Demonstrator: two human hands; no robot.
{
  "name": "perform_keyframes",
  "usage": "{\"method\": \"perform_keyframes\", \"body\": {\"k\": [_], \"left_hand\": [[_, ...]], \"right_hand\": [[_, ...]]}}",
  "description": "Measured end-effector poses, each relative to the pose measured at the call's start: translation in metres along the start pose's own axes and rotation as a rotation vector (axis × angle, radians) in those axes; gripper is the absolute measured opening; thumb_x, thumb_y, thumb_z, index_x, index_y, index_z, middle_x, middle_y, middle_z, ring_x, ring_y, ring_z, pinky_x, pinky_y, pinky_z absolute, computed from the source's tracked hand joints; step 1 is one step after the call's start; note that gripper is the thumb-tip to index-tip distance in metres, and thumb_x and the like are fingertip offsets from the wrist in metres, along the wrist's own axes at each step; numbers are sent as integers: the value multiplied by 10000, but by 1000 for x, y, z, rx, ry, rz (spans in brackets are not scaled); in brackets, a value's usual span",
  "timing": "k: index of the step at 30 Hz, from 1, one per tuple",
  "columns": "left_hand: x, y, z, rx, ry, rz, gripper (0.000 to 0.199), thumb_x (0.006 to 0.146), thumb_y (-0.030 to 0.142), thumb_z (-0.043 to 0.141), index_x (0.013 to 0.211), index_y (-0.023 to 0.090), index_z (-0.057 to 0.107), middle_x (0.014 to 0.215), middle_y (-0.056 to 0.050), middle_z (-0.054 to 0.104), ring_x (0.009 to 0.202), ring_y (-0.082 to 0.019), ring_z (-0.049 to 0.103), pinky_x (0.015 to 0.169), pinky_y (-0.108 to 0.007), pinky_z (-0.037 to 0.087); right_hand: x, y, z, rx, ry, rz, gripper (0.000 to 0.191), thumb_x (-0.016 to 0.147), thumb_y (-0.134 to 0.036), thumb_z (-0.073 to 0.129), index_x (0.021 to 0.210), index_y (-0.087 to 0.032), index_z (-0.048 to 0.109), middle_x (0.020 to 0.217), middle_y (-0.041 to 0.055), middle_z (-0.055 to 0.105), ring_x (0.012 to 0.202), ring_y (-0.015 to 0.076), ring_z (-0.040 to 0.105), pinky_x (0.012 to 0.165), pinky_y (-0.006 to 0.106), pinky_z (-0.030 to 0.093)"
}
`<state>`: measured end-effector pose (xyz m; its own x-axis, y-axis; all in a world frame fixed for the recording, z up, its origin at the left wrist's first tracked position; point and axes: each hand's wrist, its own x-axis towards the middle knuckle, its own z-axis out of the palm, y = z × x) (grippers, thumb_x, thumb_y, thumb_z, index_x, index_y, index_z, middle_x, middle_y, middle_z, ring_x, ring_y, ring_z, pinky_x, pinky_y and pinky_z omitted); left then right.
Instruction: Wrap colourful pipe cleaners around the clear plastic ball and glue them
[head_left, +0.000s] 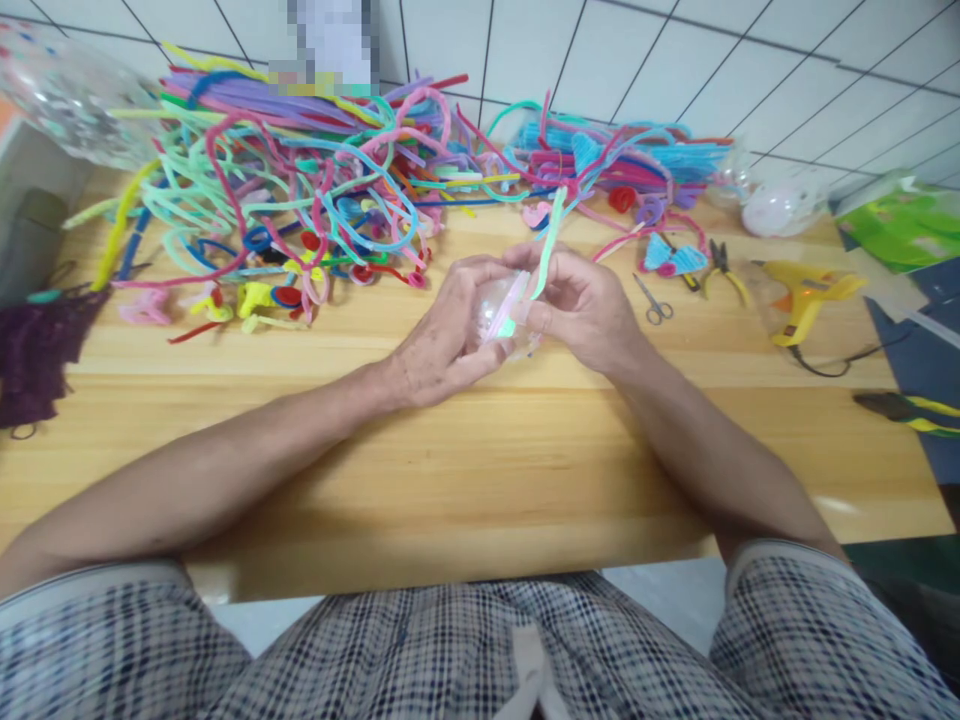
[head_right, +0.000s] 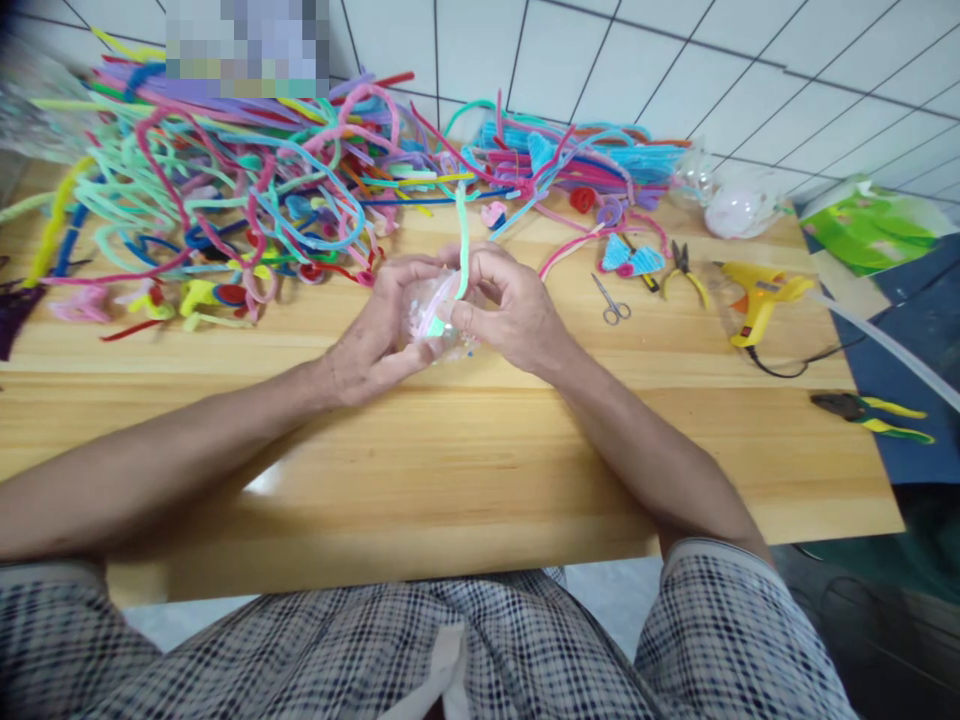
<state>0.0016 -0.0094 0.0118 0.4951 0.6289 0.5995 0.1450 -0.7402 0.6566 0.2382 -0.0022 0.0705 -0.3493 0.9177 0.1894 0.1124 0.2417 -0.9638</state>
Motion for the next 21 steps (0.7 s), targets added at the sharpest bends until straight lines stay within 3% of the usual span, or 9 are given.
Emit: {"method": "perform_keyframes", "body": {"k": [6, 13, 21], "left_hand": [[1, 2, -3, 39, -21, 10, 706, 1142, 683, 601, 1702, 314, 377, 1643, -148, 564, 1548, -416, 592, 1334, -643, 560], [1, 4, 1, 16, 11, -42, 655, 1159, 678, 592, 1656, 290, 416, 1612, -164, 588, 1515, -400, 604, 1296, -659, 575], [0, 5, 3, 14, 36, -21, 619, 1156, 615, 615, 1651, 310, 404, 1582, -168, 591, 1523, -375, 606, 1316, -635, 566]], "right_hand": [[0, -2, 0, 2, 4, -5, 383, 774, -590, 1052, 908, -321, 815, 1305, 33, 818, 1379, 328, 725, 1320, 564, 557], [-1, 0, 1, 9, 18, -7, 387, 766, -581, 1064, 920, -325, 817, 1325, 43, 802, 1365, 317, 732, 1306, 546, 576], [7, 1, -15, 82, -56, 67, 434, 744, -647, 1056, 934, -326, 833, 1289, 14, 849, 1340, 318, 767, 1244, 549, 633]]}}
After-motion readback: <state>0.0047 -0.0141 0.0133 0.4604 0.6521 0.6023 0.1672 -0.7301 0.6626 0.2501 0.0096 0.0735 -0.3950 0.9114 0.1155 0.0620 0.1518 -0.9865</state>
